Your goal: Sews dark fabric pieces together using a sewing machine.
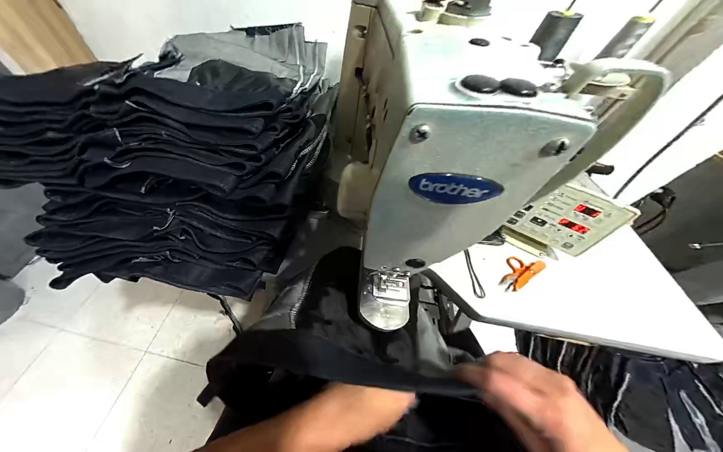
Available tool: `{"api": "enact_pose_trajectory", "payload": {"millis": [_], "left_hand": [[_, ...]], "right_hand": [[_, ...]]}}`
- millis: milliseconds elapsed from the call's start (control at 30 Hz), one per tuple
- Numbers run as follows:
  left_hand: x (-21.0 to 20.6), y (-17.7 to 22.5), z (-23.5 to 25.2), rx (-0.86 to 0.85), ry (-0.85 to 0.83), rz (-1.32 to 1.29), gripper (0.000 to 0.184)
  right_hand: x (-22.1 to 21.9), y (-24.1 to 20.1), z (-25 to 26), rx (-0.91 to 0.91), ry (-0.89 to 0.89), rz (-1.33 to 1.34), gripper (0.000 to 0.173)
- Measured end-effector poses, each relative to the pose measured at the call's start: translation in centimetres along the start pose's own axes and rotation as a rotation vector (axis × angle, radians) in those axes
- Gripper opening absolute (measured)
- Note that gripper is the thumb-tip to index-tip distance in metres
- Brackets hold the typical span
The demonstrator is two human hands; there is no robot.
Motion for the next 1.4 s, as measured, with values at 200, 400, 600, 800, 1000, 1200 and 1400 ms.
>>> {"api": "enact_pose_trajectory", "payload": {"millis": [200, 400, 600, 800, 1000, 1200, 1400], "left_hand": [[8.5, -1.1, -0.9, -0.347, 0.510, 0.750, 0.025], [14.2, 2.5, -2.6, -0.022, 0.216, 0.090, 0.036], [11.0, -11.1, 10.0, 0.463, 0.478, -0.024, 0.025], [6.2, -15.9, 11.9, 0.515, 0.599, -0.735, 0.033], [6.7, -9.7, 5.3, 0.128, 0.419, -0.204, 0.041], [8.7, -6.1, 5.5, 0.138, 0.425, 0.169, 0.032], [9.2, -6.5, 5.8, 0.410, 0.262, -0.120, 0.032]], "right_hand": [[-0.8, 3.4, -0.9, -0.048, 0.309, 0.123, 0.028], [-2.9, 0.1, 2.2, -0.303, 0.098, 0.626, 0.034], [-6.8, 11.1, 6.5, -0.730, 0.382, 0.326, 0.016], [-9.0, 10.7, 7.0, -0.846, 0.203, 0.421, 0.033], [-7.7, 6.2, 1.7, -0.290, 0.335, 0.100, 0.033], [-5.5, -1.2, 2.0, 0.207, 0.033, -0.160, 0.030], [-6.3, -2.4, 3.3, 0.135, 0.226, -0.282, 0.031]]}}
Point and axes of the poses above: each hand's wrist, its own z-axis towards the middle knuckle, its own x-axis out of the back of the hand, y = z × x, the point moved 4 cm from there along z, towards the middle knuckle, and after that the axes turned 8 degrees about y, right-handed, at the moved point
